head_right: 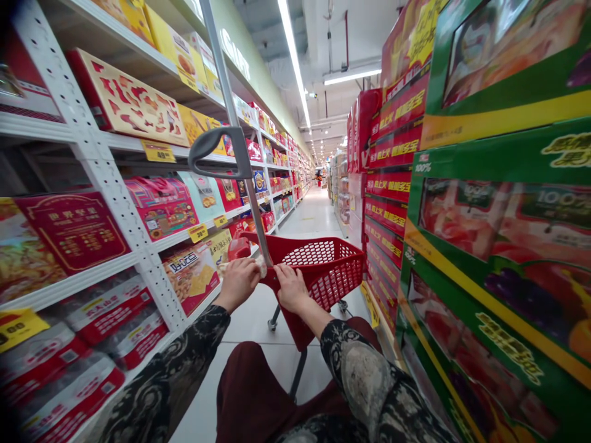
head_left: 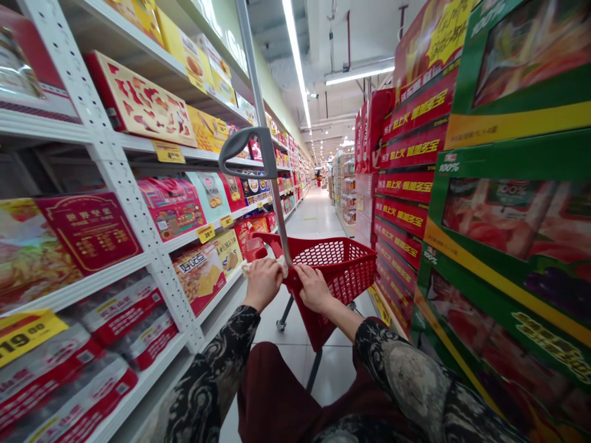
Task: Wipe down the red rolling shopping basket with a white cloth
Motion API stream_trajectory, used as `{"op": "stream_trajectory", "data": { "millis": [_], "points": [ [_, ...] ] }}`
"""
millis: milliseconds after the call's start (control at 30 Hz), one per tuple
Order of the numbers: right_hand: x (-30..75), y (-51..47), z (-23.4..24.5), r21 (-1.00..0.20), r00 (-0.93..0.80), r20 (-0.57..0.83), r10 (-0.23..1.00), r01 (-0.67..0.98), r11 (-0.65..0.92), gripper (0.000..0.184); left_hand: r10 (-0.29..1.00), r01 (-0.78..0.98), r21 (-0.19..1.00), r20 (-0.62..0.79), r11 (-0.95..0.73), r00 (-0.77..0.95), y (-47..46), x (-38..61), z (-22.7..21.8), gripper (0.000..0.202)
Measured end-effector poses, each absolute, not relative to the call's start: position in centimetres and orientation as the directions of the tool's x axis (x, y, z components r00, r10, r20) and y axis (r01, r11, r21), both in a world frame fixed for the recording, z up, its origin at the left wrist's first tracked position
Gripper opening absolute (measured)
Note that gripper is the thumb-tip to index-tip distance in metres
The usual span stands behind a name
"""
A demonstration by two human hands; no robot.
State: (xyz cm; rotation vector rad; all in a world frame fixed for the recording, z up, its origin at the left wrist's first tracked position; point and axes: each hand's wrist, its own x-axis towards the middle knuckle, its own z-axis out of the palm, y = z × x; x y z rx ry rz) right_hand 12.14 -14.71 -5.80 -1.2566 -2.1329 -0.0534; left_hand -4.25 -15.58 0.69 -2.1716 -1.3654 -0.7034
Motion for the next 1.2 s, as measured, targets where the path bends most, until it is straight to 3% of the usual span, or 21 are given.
{"op": "stream_trajectory", "data": {
  "millis": [200,333,500,900,1200],
  "points": [
    [12.1,-14.7,-5.6,-0.307,-0.321,0.542,0.777,0.785,0.538,0.068,0.721,0.957,0.074,0.674,-0.280,0.159,-14.3,-6.3,0.6,0.036],
    [12.0,-14.8,-5.8,-0.341,-0.310,0.546,0.779,0.767,0.544,0.068,0.743,0.929,0.015,0.604,-0.370,0.287,-13.8,-6.6,0.7,0.025],
    [11.8,-14.8,-6.2,-0.394,-0.285,0.533,0.797,0.750,0.531,0.070,0.771,0.921,-0.040,0.534,-0.386,0.347,-14.0,-6.6,1.3,0.026],
    [12.2,-14.0,-7.0,-0.424,-0.356,0.522,0.775,0.681,0.597,0.078,0.780,0.949,-0.134,0.544,-0.284,0.310,-14.7,-5.7,1.0,0.029],
    [12.3,-14.4,-7.4,-0.459,-0.362,0.578,0.731,0.597,0.658,0.079,0.797,0.964,-0.119,0.544,-0.236,0.262,-15.3,-5.2,0.9,0.030]
  ]
}}
